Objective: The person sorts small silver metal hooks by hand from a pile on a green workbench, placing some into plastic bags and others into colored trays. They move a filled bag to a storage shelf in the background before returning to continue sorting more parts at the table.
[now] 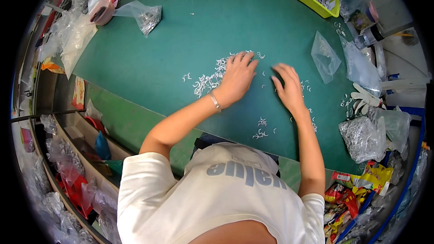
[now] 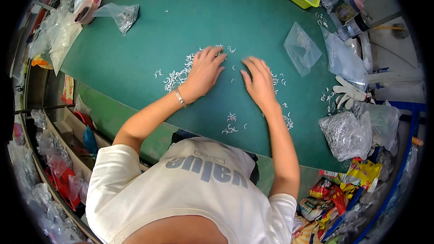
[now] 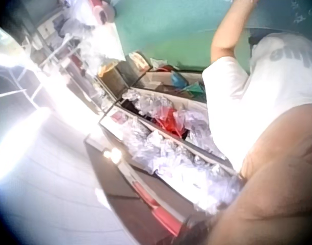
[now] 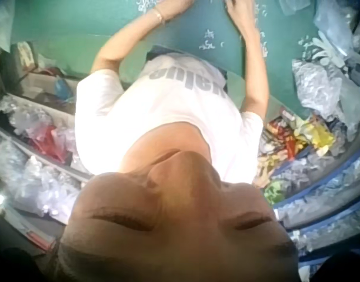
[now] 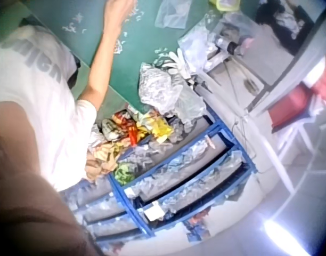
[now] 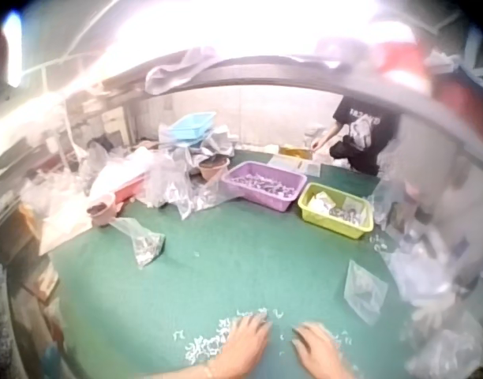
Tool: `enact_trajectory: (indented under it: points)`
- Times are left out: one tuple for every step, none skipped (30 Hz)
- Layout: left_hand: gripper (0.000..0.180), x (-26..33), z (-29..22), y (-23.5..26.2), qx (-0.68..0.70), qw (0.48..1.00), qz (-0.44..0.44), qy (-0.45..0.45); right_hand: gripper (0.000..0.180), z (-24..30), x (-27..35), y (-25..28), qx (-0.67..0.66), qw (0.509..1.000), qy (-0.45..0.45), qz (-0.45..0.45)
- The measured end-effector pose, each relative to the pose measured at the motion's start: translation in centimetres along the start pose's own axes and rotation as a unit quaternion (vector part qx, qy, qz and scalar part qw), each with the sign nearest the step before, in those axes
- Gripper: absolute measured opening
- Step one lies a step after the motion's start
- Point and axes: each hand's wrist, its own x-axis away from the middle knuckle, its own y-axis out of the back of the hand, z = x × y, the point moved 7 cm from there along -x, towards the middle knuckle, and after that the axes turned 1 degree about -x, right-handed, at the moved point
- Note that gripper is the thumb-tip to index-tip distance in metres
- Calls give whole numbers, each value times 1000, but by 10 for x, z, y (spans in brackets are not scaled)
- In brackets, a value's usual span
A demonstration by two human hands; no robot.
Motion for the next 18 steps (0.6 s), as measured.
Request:
enact_trajectory:
  points:
    - [33,-4,1,-2,-49,998,-31,-14,28,4,-14,-10,21,1000,22,-7]
    - [35,-1,4,-10,-73,997,-8,-12,29,7,-26,-21,40,998,42,-14]
    - [37,2,7,-17,-98,995,16,-10,31,9,-32,-27,59,996,62,-20]
    - [38,4,12,-25,-123,992,39,-7,31,8,-29,-30,76,995,60,-3]
    - [39,8,22,-25,-126,991,33,0,31,7,-24,-35,90,994,61,16]
    - [40,13,31,-23,-125,992,28,5,31,5,-16,-35,109,992,57,35]
    - [40,17,39,-20,-125,992,23,10,30,4,-8,-29,107,992,57,38]
    - [40,20,45,-15,-125,991,35,30,30,3,1,-23,102,992,58,45]
    - [40,18,48,-9,-123,990,47,47,29,2,6,-17,101,992,55,52]
    - [40,17,49,-6,-121,989,60,63,28,-1,4,-11,82,995,30,38]
    - [40,16,45,-4,-111,991,50,56,27,-1,-2,-5,63,998,4,24]
    - [39,15,39,-4,-102,993,41,49,26,-4,-6,-2,44,999,-22,9]
    - [39,14,34,-5,-92,994,31,42,25,-2,-10,-6,50,999,-14,0]
    - [39,14,27,-12,-110,993,47,15,23,0,-17,-11,58,998,-3,-11]
    - [39,20,19,-18,-130,989,63,-8,22,1,-22,-17,63,998,10,-20]
    - [39,27,12,-23,-150,985,79,-31,18,-1,-24,-21,69,997,24,-39]
    - [39,32,7,-23,-144,984,100,-36,17,-5,-23,-21,67,997,17,-44]
    - [39,37,3,-22,-137,982,120,-42,15,-11,-20,-18,66,997,11,-49]
